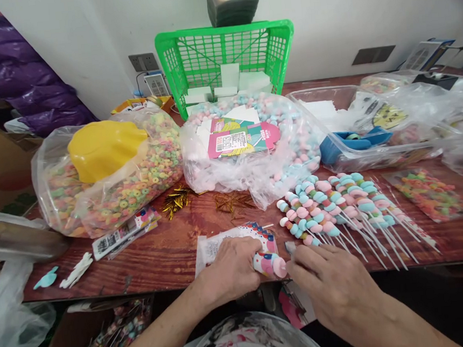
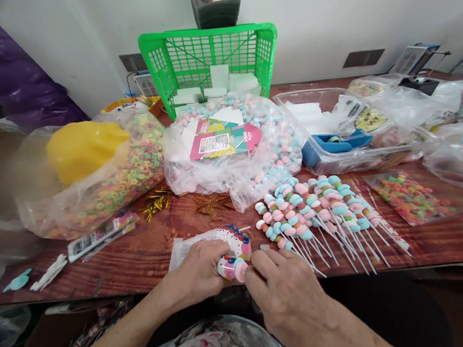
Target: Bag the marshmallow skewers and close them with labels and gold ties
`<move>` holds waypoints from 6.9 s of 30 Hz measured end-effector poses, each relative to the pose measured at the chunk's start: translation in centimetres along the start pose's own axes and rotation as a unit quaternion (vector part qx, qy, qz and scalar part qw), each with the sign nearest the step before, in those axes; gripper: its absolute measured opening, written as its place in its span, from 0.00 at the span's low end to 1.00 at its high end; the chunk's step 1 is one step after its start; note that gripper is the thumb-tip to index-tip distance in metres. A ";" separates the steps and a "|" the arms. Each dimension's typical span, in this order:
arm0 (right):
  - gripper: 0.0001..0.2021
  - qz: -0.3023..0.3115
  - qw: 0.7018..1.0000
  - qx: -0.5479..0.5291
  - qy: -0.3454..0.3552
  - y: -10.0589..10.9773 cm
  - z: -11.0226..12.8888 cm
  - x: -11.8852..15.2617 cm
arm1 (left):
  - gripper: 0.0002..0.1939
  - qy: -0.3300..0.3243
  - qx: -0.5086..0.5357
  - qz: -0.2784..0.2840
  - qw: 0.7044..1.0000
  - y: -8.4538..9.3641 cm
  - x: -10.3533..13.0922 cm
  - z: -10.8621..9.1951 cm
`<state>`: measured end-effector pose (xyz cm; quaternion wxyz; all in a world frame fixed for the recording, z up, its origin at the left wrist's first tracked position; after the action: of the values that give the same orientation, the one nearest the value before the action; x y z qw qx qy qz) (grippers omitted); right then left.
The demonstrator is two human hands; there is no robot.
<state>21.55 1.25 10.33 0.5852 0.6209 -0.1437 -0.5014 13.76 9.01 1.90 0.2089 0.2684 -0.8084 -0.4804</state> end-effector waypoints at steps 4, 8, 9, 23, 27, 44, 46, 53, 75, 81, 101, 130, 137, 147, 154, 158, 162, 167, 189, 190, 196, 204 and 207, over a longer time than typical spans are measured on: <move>0.14 0.094 0.994 -0.044 0.014 0.0 -1.0 0.5 | 0.13 -0.084 0.053 0.085 0.991 -0.5 0.5 -1.7; 0.15 0.106 0.994 -0.036 0.016 0.3 -0.9 0.6 | 0.11 -0.064 0.059 0.076 0.993 -0.8 0.6 -1.7; 0.14 0.101 0.995 -0.022 0.012 0.2 -0.8 0.6 | 0.11 -0.048 0.040 0.054 0.997 -0.8 0.5 -1.5; 0.11 0.162 0.984 0.038 -0.058 -2.1 -2.2 0.1 | 0.05 0.002 -0.034 -0.095 0.995 0.1 0.6 -0.8; 0.12 0.188 0.981 0.016 -0.046 -2.2 -2.4 0.6 | 0.06 -0.004 -0.075 -0.086 0.993 0.2 1.2 -0.6; 0.06 0.195 0.981 -0.019 -0.004 -1.9 -3.1 -1.5 | 0.21 -0.049 0.350 0.187 0.917 -2.5 0.7 -2.7; 0.05 0.178 0.983 -0.009 0.037 -1.4 -2.9 -1.9 | 0.24 -0.061 0.424 0.244 0.870 -3.0 0.9 -3.5; 0.10 0.146 0.984 -0.070 0.070 0.2 -2.9 -2.8 | 0.24 -0.057 0.511 0.347 0.784 -5.4 1.8 -4.1; 0.17 0.171 0.977 -0.128 -0.015 -0.5 -3.6 -2.0 | 0.23 0.082 0.625 0.166 0.758 -3.4 0.9 -2.1; 0.16 0.083 0.976 -0.201 -0.028 -1.2 -2.5 -3.2 | 0.23 0.057 0.607 -0.049 0.791 -0.8 0.0 -1.0; 0.09 -0.271 0.888 -0.343 -0.144 -2.3 -2.2 0.1 | 0.23 0.070 0.699 0.118 0.702 -3.1 2.5 -1.4; 0.19 0.161 0.930 -0.278 -0.180 -11.9 -3.3 -3.8 | 0.12 -0.034 -0.106 -0.076 0.991 1.3 5.4 1.4; 0.12 0.068 0.965 -0.101 -0.230 -12.4 -6.3 -7.2 | 0.18 0.090 0.078 -0.164 0.979 4.5 7.7 8.4; 0.09 0.029 0.983 -0.041 -0.175 -13.4 -4.5 -7.0 | 0.15 0.317 0.482 -0.023 0.816 -0.8 8.9 11.8; 0.10 -0.102 0.976 -0.182 -0.064 -6.7 0.9 -6.7 | 0.17 0.195 0.479 -0.046 0.855 0.4 5.4 8.2; 0.16 -0.153 0.975 -0.140 -0.077 -5.7 1.8 -6.1 | 0.14 0.157 0.503 -0.071 0.847 0.7 3.6 6.0; 0.19 -0.141 0.976 -0.124 -0.106 -6.1 0.2 -4.3 | 0.06 0.216 0.512 0.002 0.831 -1.1 3.8 5.4; 0.17 -0.144 0.969 -0.150 -0.133 -6.0 -1.2 -3.0 | 0.14 0.092 0.414 -0.065 0.903 1.0 2.9 3.8; 0.11 0.081 0.956 -0.281 0.034 -2.5 1.1 -1.2 | 0.14 0.122 0.612 0.319 0.713 -4.0 3.7 -1.7; 0.12 0.065 0.970 -0.217 0.093 -1.6 2.3 -1.1 | 0.13 0.114 0.612 0.359 0.696 -4.2 4.0 -2.2; 0.17 -0.015 0.967 -0.149 0.208 0.1 4.7 -0.5 | 0.14 0.089 0.540 0.501 0.670 -5.1 5.2 -3.0; 0.14 0.058 0.963 -0.095 0.245 -1.6 5.0 -0.6 | 0.17 -0.018 0.455 0.476 0.752 -4.1 3.6 -2.8; 0.13 0.127 0.967 -0.025 0.219 -3.5 4.0 -1.1 | 0.11 -0.097 0.299 0.264 0.912 0.7 1.2 -2.6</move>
<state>16.49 0.72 8.56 0.6765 0.6773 -0.0773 -0.2787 14.22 6.73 3.76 0.1581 0.0472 -0.9720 -0.1671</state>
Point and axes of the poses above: each hand's wrist, its own x-axis away from the middle knuckle, its own y-axis out of the back of the hand, z = x × y, the point moved 9 cm from there along -x, towards the middle knuckle, and after that the axes turned 6 degrees about -x, right-handed, at the moved point
